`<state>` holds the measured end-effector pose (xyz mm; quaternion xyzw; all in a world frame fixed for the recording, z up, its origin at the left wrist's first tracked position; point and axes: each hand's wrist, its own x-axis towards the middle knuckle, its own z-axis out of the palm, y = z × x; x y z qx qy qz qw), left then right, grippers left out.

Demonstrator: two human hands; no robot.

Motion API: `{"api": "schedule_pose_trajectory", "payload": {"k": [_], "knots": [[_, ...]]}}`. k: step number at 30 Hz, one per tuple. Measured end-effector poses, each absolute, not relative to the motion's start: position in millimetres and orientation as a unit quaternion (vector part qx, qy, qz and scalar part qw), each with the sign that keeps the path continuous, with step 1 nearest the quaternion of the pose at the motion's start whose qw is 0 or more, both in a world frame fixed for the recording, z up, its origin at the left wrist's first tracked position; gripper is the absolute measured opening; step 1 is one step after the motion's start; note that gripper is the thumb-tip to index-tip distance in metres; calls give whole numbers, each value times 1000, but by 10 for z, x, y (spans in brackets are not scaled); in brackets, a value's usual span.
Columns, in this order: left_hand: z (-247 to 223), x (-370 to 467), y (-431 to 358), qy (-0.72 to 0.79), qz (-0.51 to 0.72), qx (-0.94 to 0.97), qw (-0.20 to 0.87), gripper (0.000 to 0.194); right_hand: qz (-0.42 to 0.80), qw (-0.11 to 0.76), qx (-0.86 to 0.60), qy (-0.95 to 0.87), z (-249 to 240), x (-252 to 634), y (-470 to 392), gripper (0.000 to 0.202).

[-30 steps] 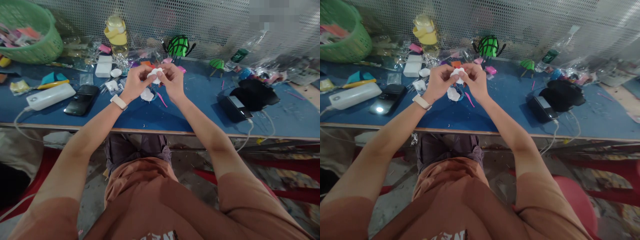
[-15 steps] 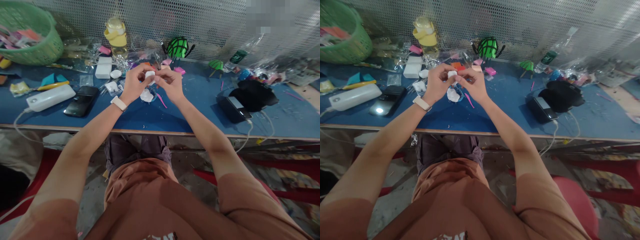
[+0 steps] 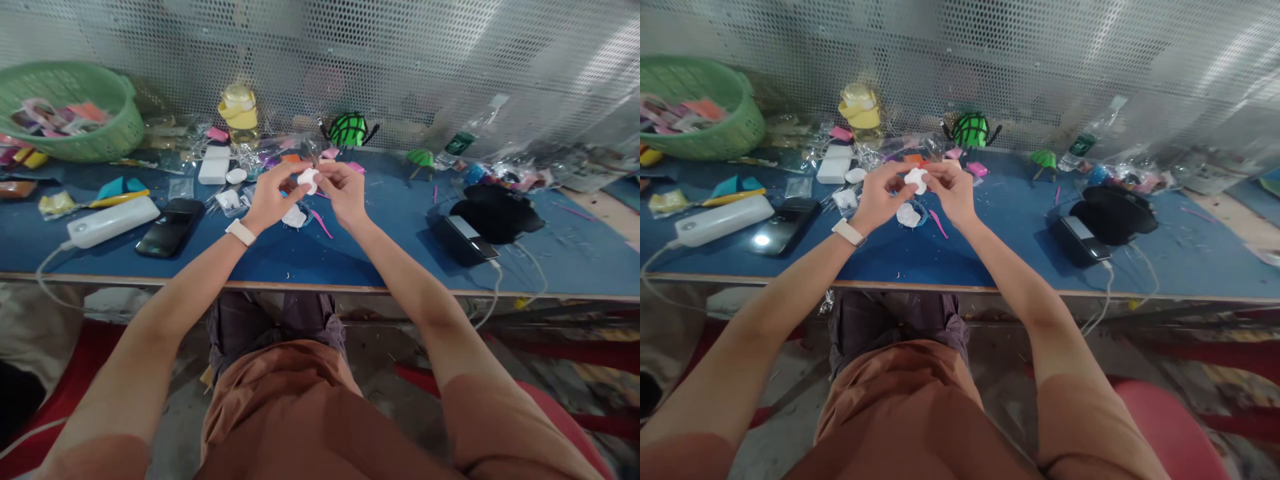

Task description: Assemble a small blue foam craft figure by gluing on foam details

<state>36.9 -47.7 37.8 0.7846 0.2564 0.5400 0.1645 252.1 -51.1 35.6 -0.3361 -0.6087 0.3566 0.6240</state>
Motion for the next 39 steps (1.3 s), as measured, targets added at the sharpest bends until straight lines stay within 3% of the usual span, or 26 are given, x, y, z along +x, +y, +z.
{"api": "schedule_pose_trajectory", "payload": {"k": [8, 18, 30, 39], "knots": [[379, 343, -477, 278, 552, 780, 99, 48, 382, 610, -320, -616, 387, 2459, -581, 66], [379, 348, -468, 266, 541, 794, 80, 66, 378, 605, -335, -616, 461, 2430, -645, 68], [270, 312, -361, 224, 463, 858, 2, 55, 537, 593, -268, -537, 374, 2349, -654, 60], [268, 376, -414, 226, 483, 846, 10, 56, 482, 600, -300, -563, 342, 2399, -618, 64]]}}
